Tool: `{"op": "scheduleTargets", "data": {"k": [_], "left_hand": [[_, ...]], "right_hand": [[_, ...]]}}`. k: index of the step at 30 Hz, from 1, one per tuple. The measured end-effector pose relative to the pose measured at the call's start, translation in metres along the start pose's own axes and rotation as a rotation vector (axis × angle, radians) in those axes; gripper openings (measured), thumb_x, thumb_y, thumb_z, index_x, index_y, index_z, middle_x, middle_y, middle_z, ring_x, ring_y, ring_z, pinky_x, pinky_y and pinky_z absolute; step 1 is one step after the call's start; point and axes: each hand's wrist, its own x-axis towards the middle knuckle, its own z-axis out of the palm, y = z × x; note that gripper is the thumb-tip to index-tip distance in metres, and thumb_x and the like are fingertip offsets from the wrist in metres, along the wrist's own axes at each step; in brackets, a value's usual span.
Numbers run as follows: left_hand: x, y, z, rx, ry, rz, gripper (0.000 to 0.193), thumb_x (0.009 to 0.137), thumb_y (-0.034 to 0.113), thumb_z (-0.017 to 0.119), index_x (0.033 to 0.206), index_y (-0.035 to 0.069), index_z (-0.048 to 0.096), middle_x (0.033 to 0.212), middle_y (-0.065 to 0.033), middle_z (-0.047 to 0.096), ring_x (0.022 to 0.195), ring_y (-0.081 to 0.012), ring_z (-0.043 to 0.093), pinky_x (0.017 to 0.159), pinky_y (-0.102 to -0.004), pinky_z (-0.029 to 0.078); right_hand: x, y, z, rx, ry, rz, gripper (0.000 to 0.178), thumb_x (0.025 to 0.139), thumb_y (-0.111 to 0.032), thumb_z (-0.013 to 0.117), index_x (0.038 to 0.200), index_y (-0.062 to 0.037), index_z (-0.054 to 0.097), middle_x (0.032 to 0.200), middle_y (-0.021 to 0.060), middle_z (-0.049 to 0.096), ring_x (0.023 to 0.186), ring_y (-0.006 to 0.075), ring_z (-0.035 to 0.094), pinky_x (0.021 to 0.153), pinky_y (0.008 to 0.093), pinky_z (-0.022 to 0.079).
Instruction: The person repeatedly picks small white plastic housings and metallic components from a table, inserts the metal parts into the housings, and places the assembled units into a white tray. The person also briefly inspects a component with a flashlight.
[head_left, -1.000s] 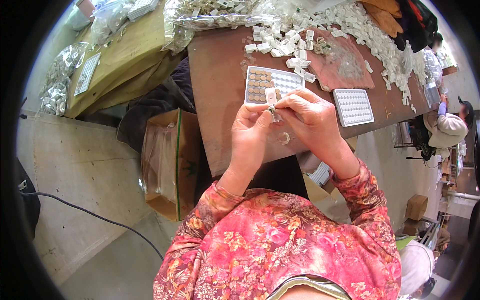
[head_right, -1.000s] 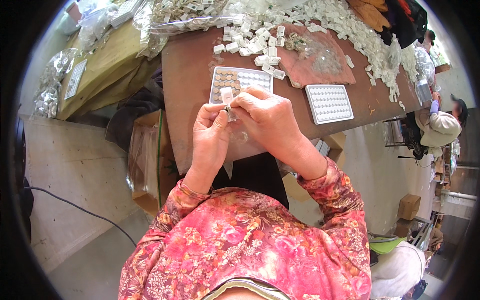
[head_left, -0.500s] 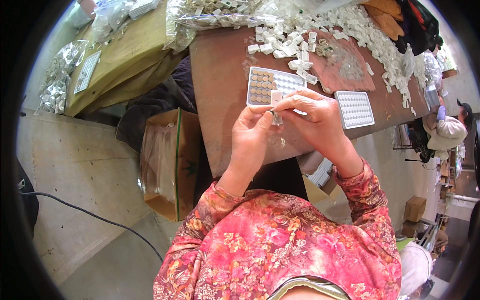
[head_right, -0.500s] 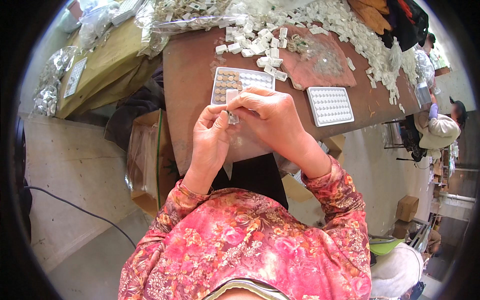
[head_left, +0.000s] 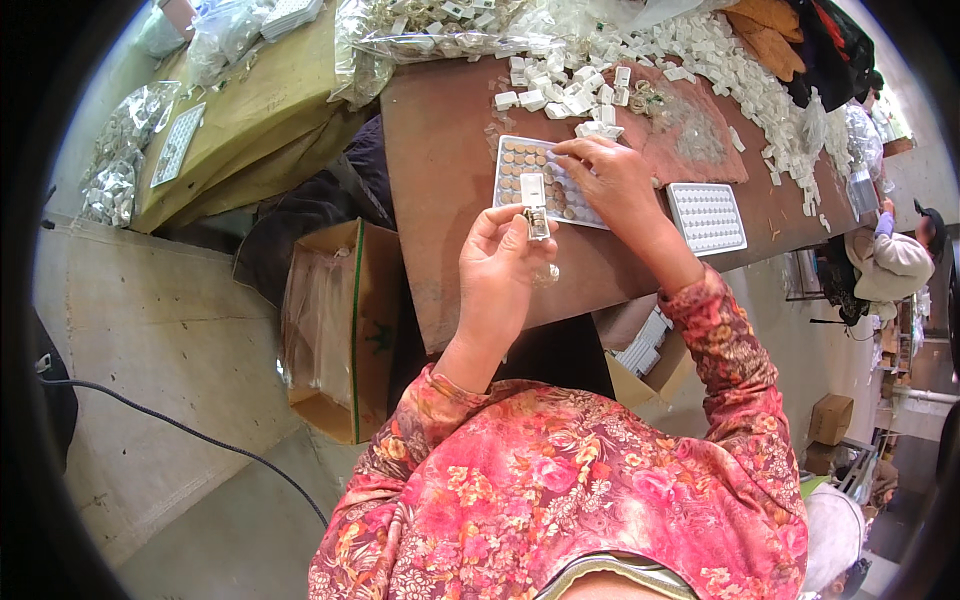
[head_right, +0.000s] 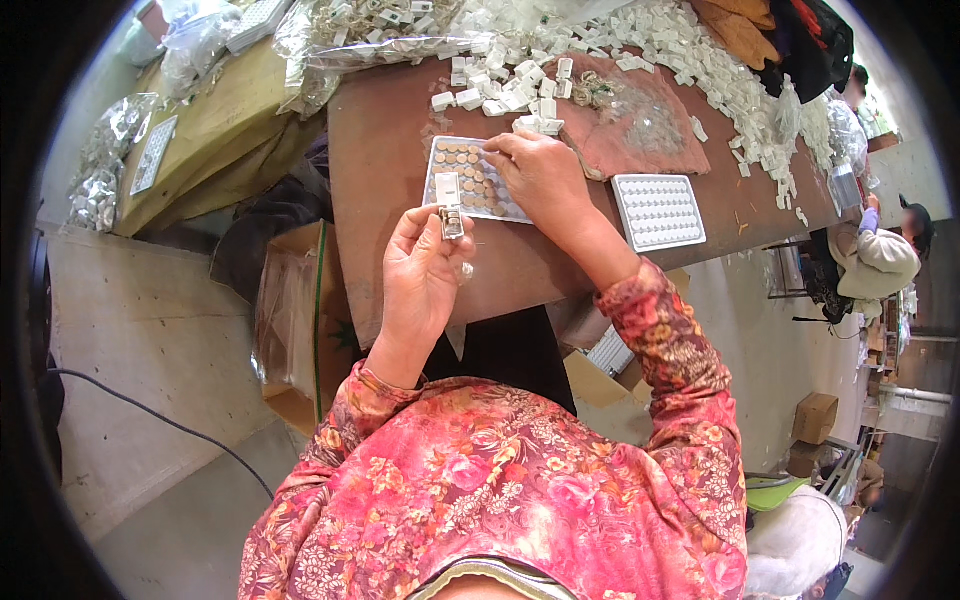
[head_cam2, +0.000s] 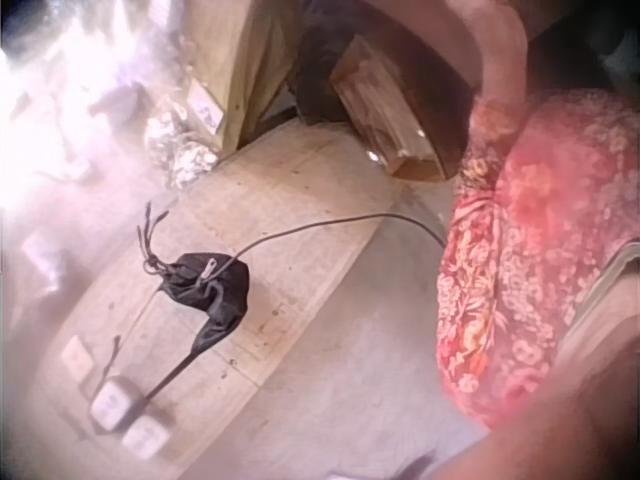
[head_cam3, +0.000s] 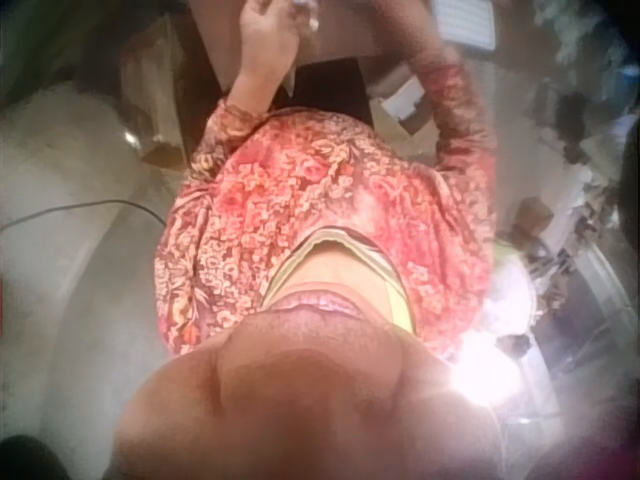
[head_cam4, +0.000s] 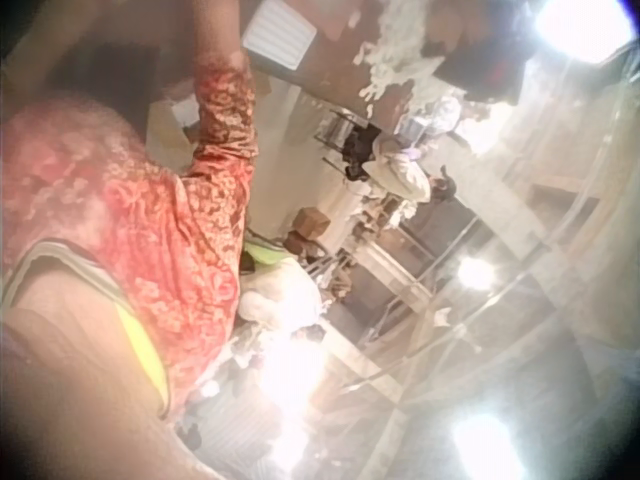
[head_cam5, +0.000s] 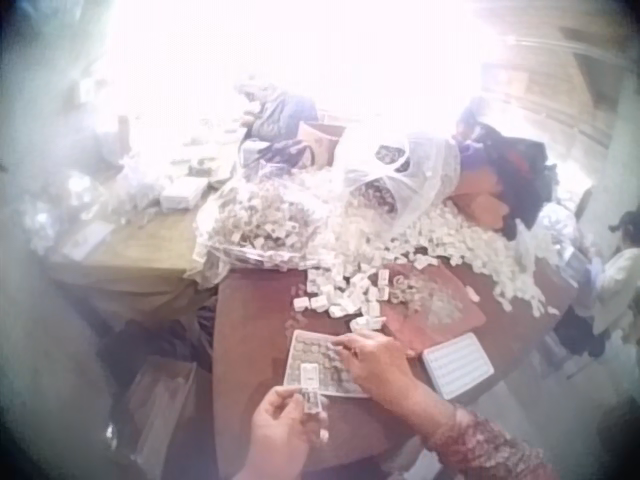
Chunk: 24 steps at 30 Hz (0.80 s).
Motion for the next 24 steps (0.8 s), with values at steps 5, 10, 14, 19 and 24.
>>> {"op": "scheduleTargets", "data": {"k": [5, 10, 14, 19, 24], "left_hand": [[-0.001, 0.001, 0.002, 0.002, 0.037, -0.006, 0.017, 0.098, 0.013, 0.051, 0.112, 0.002, 0.053, 0.101, -0.0148, 0.063, 0.087, -0.0181, 0.061, 0.077, -0.0304, 0.05], [0.0, 0.0, 0.001, -0.009, 0.0, 0.002, 0.017, 0.098, 0.013, 0.051, 0.111, 0.003, 0.054, 0.102, -0.0142, 0.063, 0.088, -0.0178, 0.061, 0.077, -0.0301, 0.05], [-0.001, 0.002, 0.001, -0.02, 0.006, 0.0, 0.016, 0.098, 0.013, 0.052, 0.111, 0.003, 0.054, 0.101, -0.0127, 0.063, 0.089, -0.0176, 0.061, 0.077, -0.0302, 0.05], [-0.001, 0.001, 0.003, 0.025, 0.023, 0.02, 0.016, 0.097, 0.011, 0.053, 0.11, 0.003, 0.054, 0.1, -0.0099, 0.063, 0.091, -0.0169, 0.061, 0.079, -0.031, 0.051], [-0.001, 0.0, 0.003, 0.089, 0.012, 0.019, 0.016, 0.096, 0.011, 0.055, 0.11, 0.003, 0.055, 0.1, -0.007, 0.062, 0.09, -0.0142, 0.061, 0.079, -0.0314, 0.051]], "right_hand": [[0.002, 0.008, 0.014, -0.069, -0.066, -0.006, 0.013, 0.08, -0.02, 0.068, 0.084, -0.0074, 0.07, 0.08, 0.0092, 0.063, 0.078, 0.028, 0.063, 0.068, 0.0389, 0.051], [-0.001, 0.01, 0.017, -0.022, -0.047, -0.048, 0.012, 0.078, -0.018, 0.07, 0.083, -0.0068, 0.069, 0.079, 0.0098, 0.062, 0.08, 0.0285, 0.062, 0.069, 0.0393, 0.05], [0.003, 0.001, 0.011, 0.029, -0.037, -0.045, 0.009, 0.077, -0.013, 0.071, 0.082, -0.0053, 0.068, 0.079, 0.0096, 0.063, 0.075, 0.0261, 0.063, 0.066, 0.0361, 0.05], [-0.014, -0.027, -0.02, 0.291, 0.023, -0.066, 0.01, 0.075, -0.006, 0.072, 0.082, -0.0036, 0.065, 0.078, 0.0086, 0.063, 0.067, 0.0223, 0.062, 0.061, 0.031, 0.05], [-0.035, -0.047, -0.014, 0.275, 0.129, -0.217, 0.015, 0.074, -0.002, 0.072, 0.086, -0.0041, 0.063, 0.081, 0.0083, 0.063, 0.072, 0.023, 0.064, 0.058, 0.0307, 0.052]]}}
